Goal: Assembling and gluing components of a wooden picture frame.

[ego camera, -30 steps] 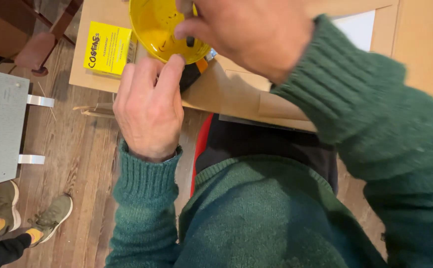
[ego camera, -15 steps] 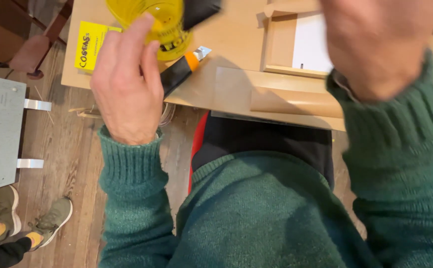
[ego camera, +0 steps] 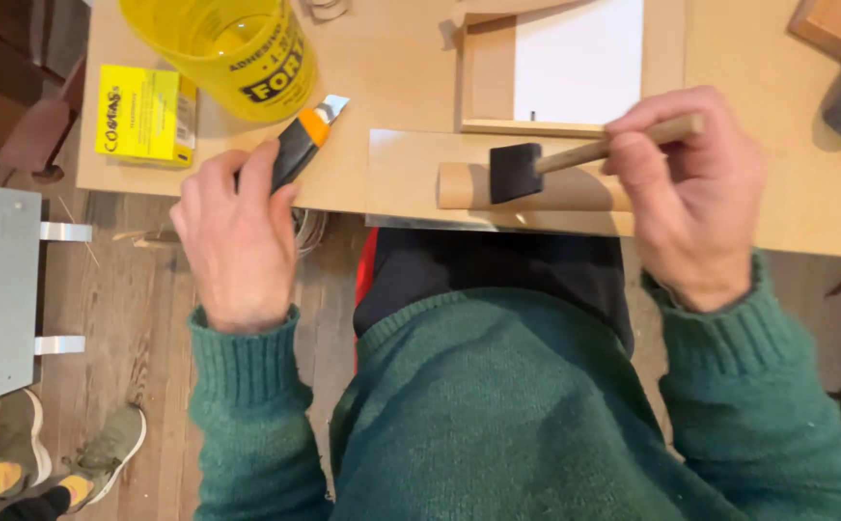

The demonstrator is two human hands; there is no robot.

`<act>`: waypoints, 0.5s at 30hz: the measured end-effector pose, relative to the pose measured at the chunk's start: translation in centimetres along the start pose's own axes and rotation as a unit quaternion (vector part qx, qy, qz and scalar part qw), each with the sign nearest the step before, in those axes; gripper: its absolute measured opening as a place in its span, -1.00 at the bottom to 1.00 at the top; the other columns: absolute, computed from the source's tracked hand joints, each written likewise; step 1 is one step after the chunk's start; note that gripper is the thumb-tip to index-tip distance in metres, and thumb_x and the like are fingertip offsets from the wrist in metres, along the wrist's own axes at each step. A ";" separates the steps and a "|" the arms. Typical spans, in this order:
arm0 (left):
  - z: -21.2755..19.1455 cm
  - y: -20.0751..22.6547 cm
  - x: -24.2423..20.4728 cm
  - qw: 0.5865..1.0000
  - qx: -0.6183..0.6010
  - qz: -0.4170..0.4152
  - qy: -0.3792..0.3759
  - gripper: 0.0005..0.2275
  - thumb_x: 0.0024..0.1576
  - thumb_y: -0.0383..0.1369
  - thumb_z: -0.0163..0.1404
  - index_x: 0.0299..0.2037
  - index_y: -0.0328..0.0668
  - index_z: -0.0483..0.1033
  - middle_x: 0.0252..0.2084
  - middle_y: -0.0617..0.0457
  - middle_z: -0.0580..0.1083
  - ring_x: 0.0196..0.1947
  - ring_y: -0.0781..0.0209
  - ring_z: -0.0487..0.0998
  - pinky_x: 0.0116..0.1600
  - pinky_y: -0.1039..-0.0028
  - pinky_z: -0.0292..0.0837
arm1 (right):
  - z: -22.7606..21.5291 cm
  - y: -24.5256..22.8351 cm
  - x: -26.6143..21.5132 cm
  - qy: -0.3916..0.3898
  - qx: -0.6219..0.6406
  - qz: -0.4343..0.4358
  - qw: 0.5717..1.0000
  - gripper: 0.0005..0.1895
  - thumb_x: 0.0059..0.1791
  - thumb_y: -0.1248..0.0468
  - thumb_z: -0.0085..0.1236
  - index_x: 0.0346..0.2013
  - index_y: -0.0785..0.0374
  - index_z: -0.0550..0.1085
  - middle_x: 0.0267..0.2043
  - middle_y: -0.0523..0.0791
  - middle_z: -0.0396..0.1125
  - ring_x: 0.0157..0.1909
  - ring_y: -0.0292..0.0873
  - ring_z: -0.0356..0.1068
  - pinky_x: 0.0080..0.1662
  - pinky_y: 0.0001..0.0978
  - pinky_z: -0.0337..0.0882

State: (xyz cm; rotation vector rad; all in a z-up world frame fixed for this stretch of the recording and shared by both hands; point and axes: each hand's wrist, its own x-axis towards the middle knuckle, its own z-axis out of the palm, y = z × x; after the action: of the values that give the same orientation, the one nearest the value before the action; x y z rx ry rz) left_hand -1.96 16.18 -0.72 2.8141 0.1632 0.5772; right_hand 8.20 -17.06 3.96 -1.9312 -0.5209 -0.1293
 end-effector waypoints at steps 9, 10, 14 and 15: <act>-4.7 5.1 -0.1 0.995 -0.090 0.034 -0.021 -0.70 0.31 -0.49 0.15 0.23 -0.20 0.47 0.11 -0.10 0.42 0.11 -0.07 0.46 0.18 0.28 0.41 | 0.8 0.7 -0.6 -0.039 -0.044 -0.009 0.998 -0.89 0.26 0.38 0.13 0.00 0.39 0.41 -0.25 -0.08 0.46 -0.22 -0.30 0.51 -0.15 -0.54 0.49; -5.0 5.8 0.3 0.994 -0.070 0.076 -0.034 -0.68 0.22 -0.46 0.17 0.19 -0.20 0.51 0.09 -0.10 0.43 0.08 -0.08 0.46 0.13 0.24 0.40 | 0.9 0.7 -0.6 -0.042 -0.048 -0.018 0.998 -0.89 0.26 0.38 0.14 -0.03 0.40 0.41 -0.25 -0.08 0.46 -0.22 -0.29 0.51 -0.14 -0.53 0.49; -5.4 7.1 1.3 0.980 -0.023 0.184 -0.076 -0.66 0.12 -0.40 0.14 0.12 -0.23 0.55 0.03 -0.09 0.45 0.00 -0.05 0.48 0.00 0.23 0.39 | 1.1 0.2 -0.3 -0.045 -0.073 -0.033 0.996 -0.88 0.25 0.37 0.16 -0.06 0.40 0.42 -0.27 -0.08 0.47 -0.20 -0.25 0.54 -0.12 -0.50 0.50; -5.4 7.1 1.4 0.979 -0.023 0.185 -0.076 -0.66 0.12 -0.40 0.14 0.12 -0.23 0.55 0.03 -0.09 0.45 0.00 -0.05 0.48 0.00 0.23 0.39 | 1.1 0.3 -0.2 -0.045 -0.073 -0.032 0.996 -0.88 0.25 0.37 0.16 -0.06 0.40 0.42 -0.27 -0.08 0.47 -0.20 -0.25 0.54 -0.12 -0.50 0.50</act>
State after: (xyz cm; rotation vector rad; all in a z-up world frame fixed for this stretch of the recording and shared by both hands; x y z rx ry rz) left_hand -2.41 10.83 6.55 2.8423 -0.4065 0.4285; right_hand 7.95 -16.26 3.19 -2.0713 -0.6489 -0.1259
